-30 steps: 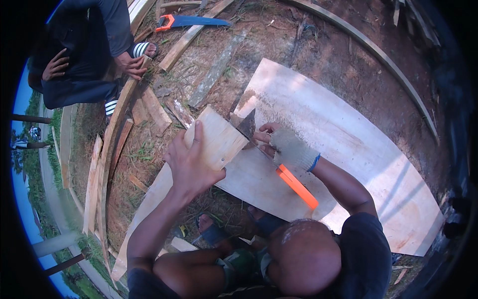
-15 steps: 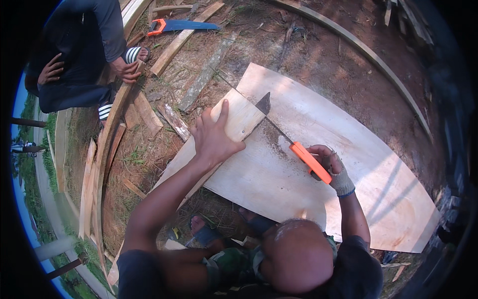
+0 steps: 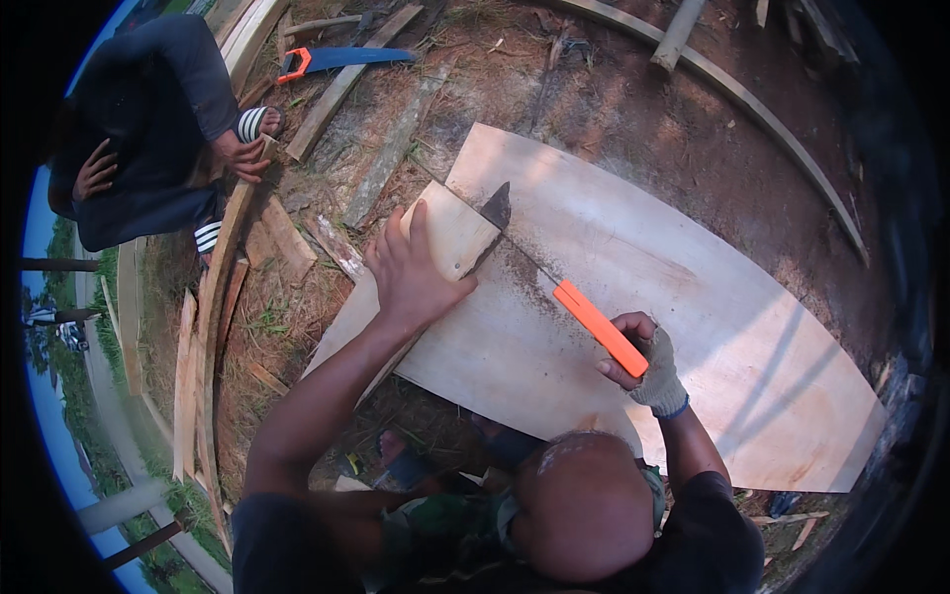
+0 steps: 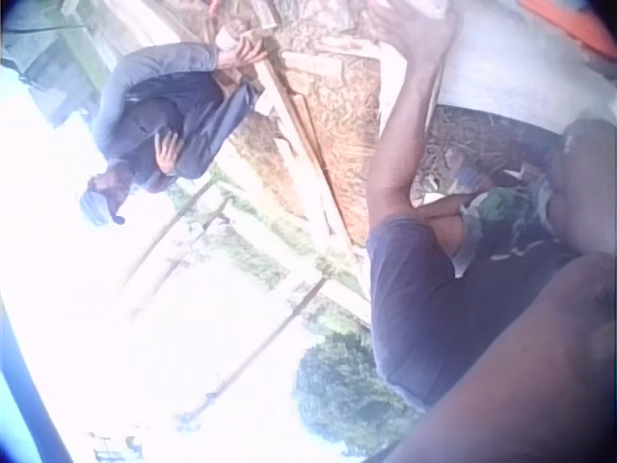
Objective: The person uses a hand saw to cut a wooden plank while sitting on the ground. After cutting, the person places the saw down and picks up a bucket of nails, then hands a cut piece of wood to another person.
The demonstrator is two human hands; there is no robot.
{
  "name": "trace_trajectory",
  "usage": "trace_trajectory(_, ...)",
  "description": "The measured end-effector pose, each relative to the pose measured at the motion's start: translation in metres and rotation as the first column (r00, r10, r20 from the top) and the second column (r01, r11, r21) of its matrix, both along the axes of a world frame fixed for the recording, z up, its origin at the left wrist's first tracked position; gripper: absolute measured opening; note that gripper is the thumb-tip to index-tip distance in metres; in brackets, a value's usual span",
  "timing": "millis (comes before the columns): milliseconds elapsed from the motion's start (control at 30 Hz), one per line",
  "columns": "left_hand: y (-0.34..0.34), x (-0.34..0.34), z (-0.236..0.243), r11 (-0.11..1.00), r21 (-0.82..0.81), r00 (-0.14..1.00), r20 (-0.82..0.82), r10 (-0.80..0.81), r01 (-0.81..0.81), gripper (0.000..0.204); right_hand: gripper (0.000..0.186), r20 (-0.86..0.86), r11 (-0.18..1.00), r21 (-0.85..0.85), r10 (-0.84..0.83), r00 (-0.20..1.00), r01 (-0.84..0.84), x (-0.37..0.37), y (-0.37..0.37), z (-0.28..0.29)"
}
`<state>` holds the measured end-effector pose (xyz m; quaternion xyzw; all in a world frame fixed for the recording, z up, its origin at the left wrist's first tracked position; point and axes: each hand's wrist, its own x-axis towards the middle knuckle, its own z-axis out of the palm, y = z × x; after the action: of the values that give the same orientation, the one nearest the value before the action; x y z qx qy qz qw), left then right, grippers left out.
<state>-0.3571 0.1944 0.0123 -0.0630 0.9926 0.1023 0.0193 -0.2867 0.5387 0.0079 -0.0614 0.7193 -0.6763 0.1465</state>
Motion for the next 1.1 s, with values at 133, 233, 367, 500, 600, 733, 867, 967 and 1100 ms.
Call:
trace_trajectory(133, 0.007, -0.003, 0.006, 0.997, 0.057, 0.998, 0.034, 0.054, -0.056, 0.124, 0.026, 0.141, 0.884, 0.401, 0.201, 0.969, -0.242, -0.013, -0.003, 0.038)
trace_trajectory(233, 0.005, 0.001, 0.002, 0.998, 0.030, 0.998, 0.017, 0.057, -0.058, 0.123, 0.031, -0.141, 0.815, 0.575, 0.189, 0.972, -0.075, -0.007, -0.013, 0.049)
trace_trajectory(367, 0.004, 0.000, 0.006, 0.998, -0.002, 0.998, 0.020, 0.065, -0.065, 0.125, 0.018, 0.048, 0.798, 0.565, 0.224, 0.973, -0.211, -0.002, 0.014, 0.080)
trace_trajectory(500, 0.015, -0.001, 0.003, 0.998, -0.049, 0.998, -0.058, 0.036, -0.039, 0.124, 0.017, -0.157, 0.852, 0.499, 0.269, 0.950, -0.159, -0.018, -0.004, 0.050)
trace_trajectory(600, 0.006, -0.003, 0.002, 0.999, 0.015, 0.998, -0.046, 0.045, -0.044, 0.124, 0.013, -0.412, 0.870, 0.493, 0.220, 0.884, 0.014, -0.069, -0.052, 0.010)
trace_trajectory(733, 0.007, 0.000, 0.006, 0.999, -0.018, 0.999, -0.008, 0.052, -0.052, 0.125, 0.011, -0.076, 0.867, 0.465, 0.239, 0.968, -0.178, -0.034, -0.017, 0.042)
trace_trajectory(867, 0.010, -0.008, 0.005, 0.999, -0.017, 0.998, -0.037, 0.047, -0.048, 0.127, 0.012, -0.077, 0.820, 0.523, 0.315, 0.946, -0.231, -0.018, 0.016, 0.058)
trace_trajectory(967, 0.010, 0.003, 0.001, 1.000, 0.012, 1.000, -0.026, 0.012, -0.012, 0.127, 0.014, 0.058, 0.868, 0.423, 0.261, 0.964, -0.260, -0.053, -0.036, 0.021)
trace_trajectory(1100, -0.002, 0.000, -0.003, 1.000, -0.011, 0.999, -0.037, 0.006, -0.007, 0.126, 0.014, -0.018, 0.852, 0.467, 0.277, 0.961, -0.237, -0.048, -0.031, 0.031)
